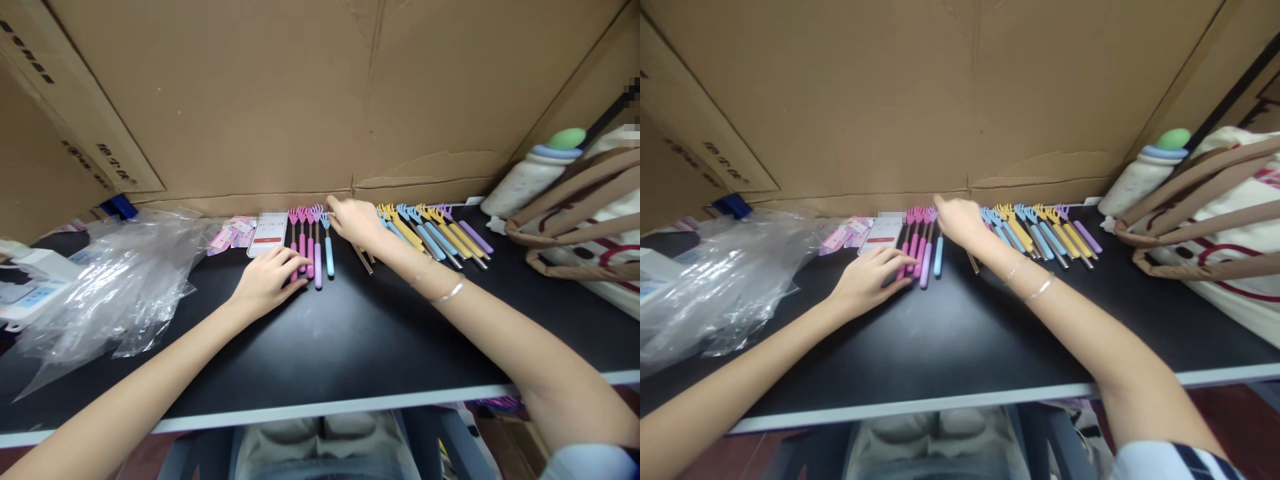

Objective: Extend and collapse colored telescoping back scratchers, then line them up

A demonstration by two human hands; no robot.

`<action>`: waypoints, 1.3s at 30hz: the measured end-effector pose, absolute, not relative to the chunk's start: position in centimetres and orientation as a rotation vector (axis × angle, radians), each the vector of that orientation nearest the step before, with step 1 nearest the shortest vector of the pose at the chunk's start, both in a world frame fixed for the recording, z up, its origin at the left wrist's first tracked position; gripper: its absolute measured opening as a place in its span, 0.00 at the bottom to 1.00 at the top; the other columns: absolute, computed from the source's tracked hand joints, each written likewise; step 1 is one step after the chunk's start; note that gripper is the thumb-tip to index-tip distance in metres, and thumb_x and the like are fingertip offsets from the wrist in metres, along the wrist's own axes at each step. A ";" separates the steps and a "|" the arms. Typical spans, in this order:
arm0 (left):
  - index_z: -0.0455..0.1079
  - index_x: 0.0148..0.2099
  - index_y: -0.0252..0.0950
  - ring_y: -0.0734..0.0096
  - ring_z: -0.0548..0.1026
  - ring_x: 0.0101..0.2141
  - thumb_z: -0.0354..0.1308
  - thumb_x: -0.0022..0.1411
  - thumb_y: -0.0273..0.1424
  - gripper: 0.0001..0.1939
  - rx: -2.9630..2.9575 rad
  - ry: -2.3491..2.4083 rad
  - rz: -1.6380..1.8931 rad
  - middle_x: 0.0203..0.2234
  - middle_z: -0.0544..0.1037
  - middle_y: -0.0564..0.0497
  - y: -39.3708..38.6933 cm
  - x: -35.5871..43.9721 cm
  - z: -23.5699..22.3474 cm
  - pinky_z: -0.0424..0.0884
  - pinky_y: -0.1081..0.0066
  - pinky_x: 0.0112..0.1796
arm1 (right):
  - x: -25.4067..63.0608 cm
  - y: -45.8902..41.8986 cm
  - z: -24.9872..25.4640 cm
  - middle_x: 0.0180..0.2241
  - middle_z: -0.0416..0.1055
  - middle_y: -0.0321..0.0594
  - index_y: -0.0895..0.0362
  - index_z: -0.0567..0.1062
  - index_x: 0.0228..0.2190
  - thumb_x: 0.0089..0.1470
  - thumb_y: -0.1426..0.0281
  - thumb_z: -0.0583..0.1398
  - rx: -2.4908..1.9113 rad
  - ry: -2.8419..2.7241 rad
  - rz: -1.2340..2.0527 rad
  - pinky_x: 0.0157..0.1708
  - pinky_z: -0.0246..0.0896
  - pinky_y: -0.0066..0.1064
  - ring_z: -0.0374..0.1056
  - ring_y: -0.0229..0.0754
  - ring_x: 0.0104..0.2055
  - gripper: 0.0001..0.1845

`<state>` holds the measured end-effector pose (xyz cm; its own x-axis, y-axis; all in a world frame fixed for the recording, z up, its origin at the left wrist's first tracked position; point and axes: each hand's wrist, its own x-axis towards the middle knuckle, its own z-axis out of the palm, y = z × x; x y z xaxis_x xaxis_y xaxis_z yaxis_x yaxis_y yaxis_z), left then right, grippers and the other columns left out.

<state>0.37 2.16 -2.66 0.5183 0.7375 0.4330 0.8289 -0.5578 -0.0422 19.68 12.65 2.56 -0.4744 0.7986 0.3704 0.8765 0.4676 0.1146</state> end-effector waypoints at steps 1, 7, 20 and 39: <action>0.66 0.49 0.40 0.64 0.67 0.46 0.49 0.63 0.39 0.15 -2.526 -1.333 -0.530 0.44 0.72 0.49 2.2 0.2 -2.7 0.66 0.66 0.42 | 20.6 12.1 2.5 0.38 0.73 0.49 0.59 0.66 0.46 0.59 0.68 0.46 -1.409 -2.468 -0.454 0.31 0.51 0.32 0.68 0.48 0.39 0.16; 0.65 0.49 0.41 0.64 0.68 0.44 0.49 0.64 0.36 0.13 -2.576 -1.355 -0.501 0.44 0.72 0.49 2.0 0.1 -3.1 0.66 0.66 0.41 | 26.0 10.1 0.9 0.30 0.72 0.42 0.57 0.70 0.36 0.59 0.69 0.47 -1.173 -2.549 -0.681 0.28 0.47 0.31 0.65 0.42 0.33 0.13; 0.64 0.49 0.41 0.67 0.69 0.41 0.49 0.64 0.35 0.12 -2.588 -1.368 -0.444 0.43 0.72 0.52 1.8 -0.1 -2.9 0.66 0.69 0.38 | 28.0 8.3 -0.3 0.35 0.69 0.43 0.58 0.71 0.35 0.59 0.70 0.50 -0.826 -2.743 -0.397 0.38 0.54 0.31 0.62 0.41 0.40 0.11; 0.66 0.49 0.41 0.68 0.70 0.42 0.45 0.65 0.35 0.13 -2.632 -1.326 -0.524 0.43 0.73 0.50 1.3 0.3 -2.6 0.67 0.69 0.40 | 27.3 7.0 -0.2 0.35 0.70 0.42 0.56 0.73 0.36 0.60 0.69 0.50 -0.731 -2.777 -0.235 0.40 0.52 0.33 0.62 0.41 0.40 0.12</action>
<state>0.28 1.26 -2.55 0.5485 0.7490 0.3716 0.8008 -0.5985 0.0243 27.25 7.03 -0.23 -0.8399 0.4596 0.2888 0.5016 0.8605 0.0893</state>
